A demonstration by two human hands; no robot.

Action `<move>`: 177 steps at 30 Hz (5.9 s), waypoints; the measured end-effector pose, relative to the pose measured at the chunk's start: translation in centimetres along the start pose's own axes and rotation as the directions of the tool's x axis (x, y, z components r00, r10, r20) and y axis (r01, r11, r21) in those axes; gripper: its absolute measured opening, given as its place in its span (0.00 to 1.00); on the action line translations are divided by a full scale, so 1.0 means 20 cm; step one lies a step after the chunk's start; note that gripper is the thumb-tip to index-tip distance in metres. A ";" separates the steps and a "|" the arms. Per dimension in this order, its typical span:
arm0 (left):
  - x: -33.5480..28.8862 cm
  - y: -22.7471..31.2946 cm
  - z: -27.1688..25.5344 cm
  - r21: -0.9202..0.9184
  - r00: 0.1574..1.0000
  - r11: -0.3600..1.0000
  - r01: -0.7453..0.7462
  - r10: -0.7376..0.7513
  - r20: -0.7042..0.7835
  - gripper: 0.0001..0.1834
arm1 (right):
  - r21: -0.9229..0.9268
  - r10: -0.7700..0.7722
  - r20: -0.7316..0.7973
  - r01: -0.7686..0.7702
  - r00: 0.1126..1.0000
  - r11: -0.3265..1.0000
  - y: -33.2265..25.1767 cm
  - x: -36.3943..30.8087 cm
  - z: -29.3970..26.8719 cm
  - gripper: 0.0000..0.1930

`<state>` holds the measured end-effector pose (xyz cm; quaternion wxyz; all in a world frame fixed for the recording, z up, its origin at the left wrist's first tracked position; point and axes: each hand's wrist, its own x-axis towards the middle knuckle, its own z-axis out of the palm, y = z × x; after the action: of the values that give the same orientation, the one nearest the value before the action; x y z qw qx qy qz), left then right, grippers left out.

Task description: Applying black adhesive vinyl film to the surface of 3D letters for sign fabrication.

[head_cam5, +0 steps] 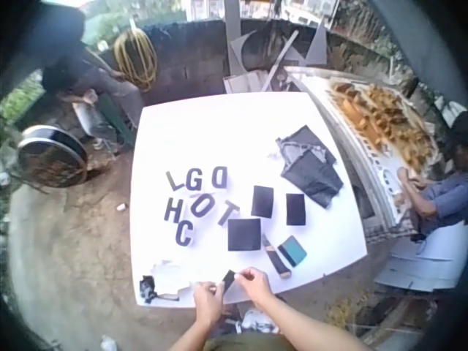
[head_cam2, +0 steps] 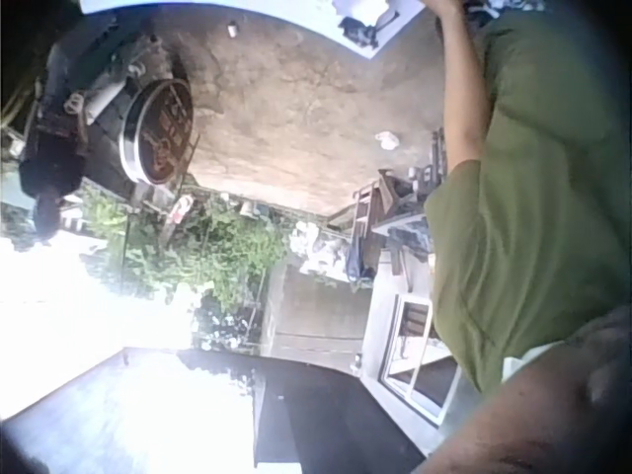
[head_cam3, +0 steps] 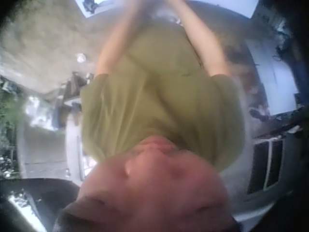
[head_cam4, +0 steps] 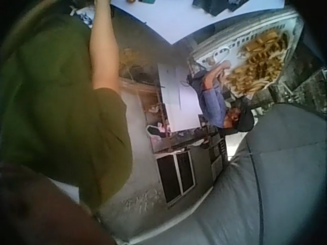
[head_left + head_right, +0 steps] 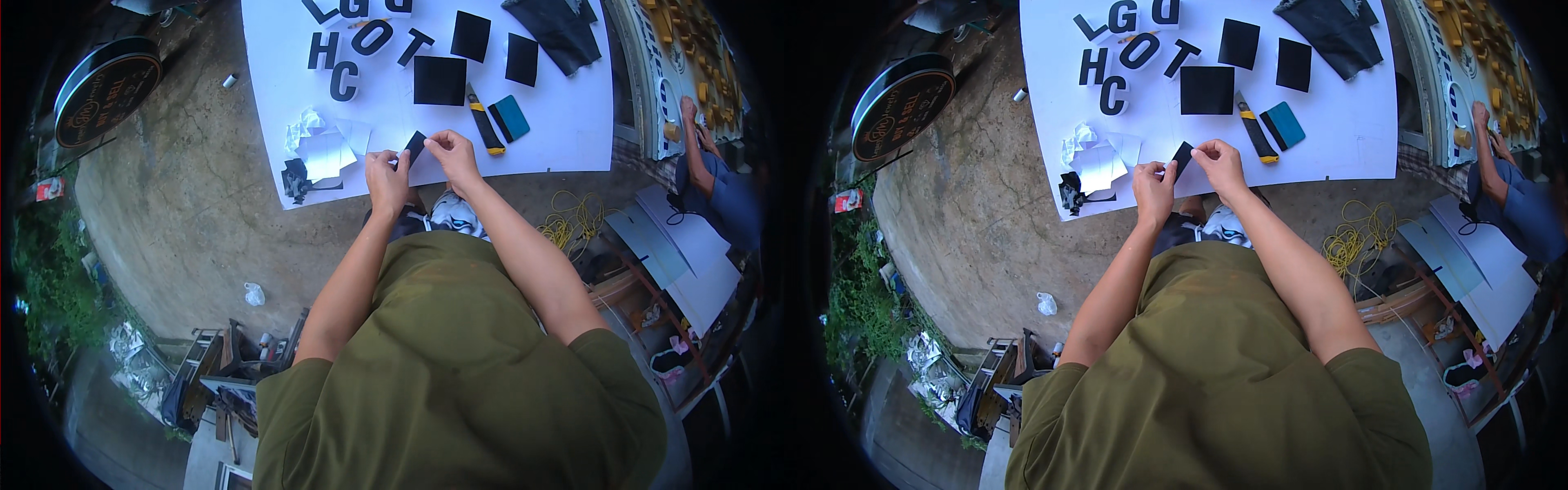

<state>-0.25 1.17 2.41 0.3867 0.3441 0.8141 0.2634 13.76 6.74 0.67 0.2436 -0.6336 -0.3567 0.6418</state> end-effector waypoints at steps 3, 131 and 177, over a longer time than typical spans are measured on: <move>0.00 -0.01 0.01 0.004 0.999 1.000 -0.027 0.028 -0.022 0.17 | 0.017 -0.005 -0.005 0.006 1.000 1.000 0.02 0.00 0.00 0.06; -0.36 -0.48 -0.41 -0.665 0.869 0.564 0.490 -0.260 0.420 0.12 | -0.601 -0.244 0.019 0.206 0.970 0.772 0.10 -0.02 0.09 0.40; 0.03 -0.19 -0.14 -0.089 0.965 0.996 0.022 0.002 0.262 0.24 | -0.796 -0.446 -0.253 0.077 0.859 0.600 -0.07 0.20 -0.68 0.34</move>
<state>-4.16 -1.26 1.04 0.5072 0.3539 0.7449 0.2504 26.67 12.67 -0.09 0.1192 -0.7389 -0.6217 0.2309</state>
